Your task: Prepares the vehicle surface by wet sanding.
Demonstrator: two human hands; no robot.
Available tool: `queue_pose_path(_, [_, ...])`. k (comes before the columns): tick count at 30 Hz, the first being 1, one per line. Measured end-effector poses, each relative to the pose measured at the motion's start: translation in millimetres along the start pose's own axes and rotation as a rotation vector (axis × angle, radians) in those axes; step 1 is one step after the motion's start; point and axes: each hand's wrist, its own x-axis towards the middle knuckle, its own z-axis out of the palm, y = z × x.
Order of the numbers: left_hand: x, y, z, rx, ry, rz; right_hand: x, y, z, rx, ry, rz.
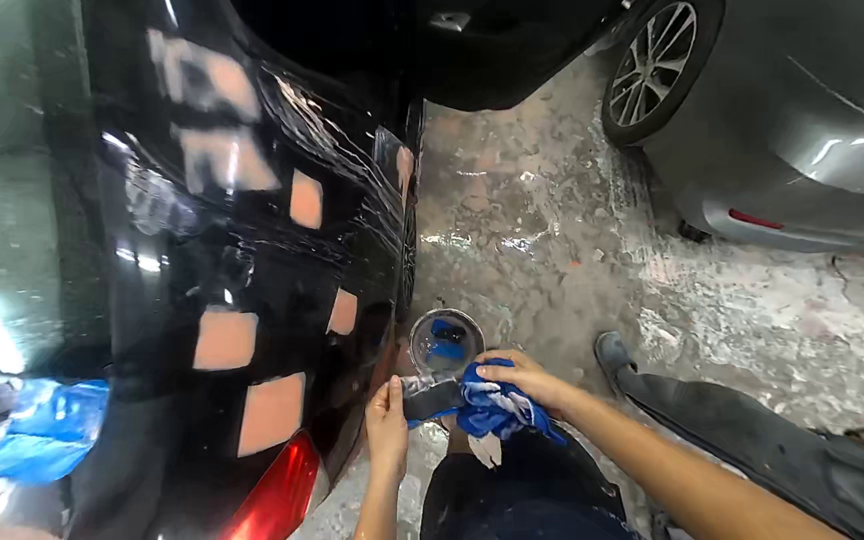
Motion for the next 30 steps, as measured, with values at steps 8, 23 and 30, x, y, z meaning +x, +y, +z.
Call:
queue_pose_path(8, [30.0,-110.7,31.0,0.231,0.038,-0.184,102.2,127.2,-54.4,0.179,0.538,0.342])
queue_pose_path(23, [146.4,-343.4,97.8,0.29,0.332,-0.171,435.4,441.6,-84.3,-1.044,0.379,0.243])
queue_pose_path(30, [180.3,-402.1,89.1,0.283,0.276,-0.158,475.8,485.4,-75.2,-0.996,-0.048,0.425])
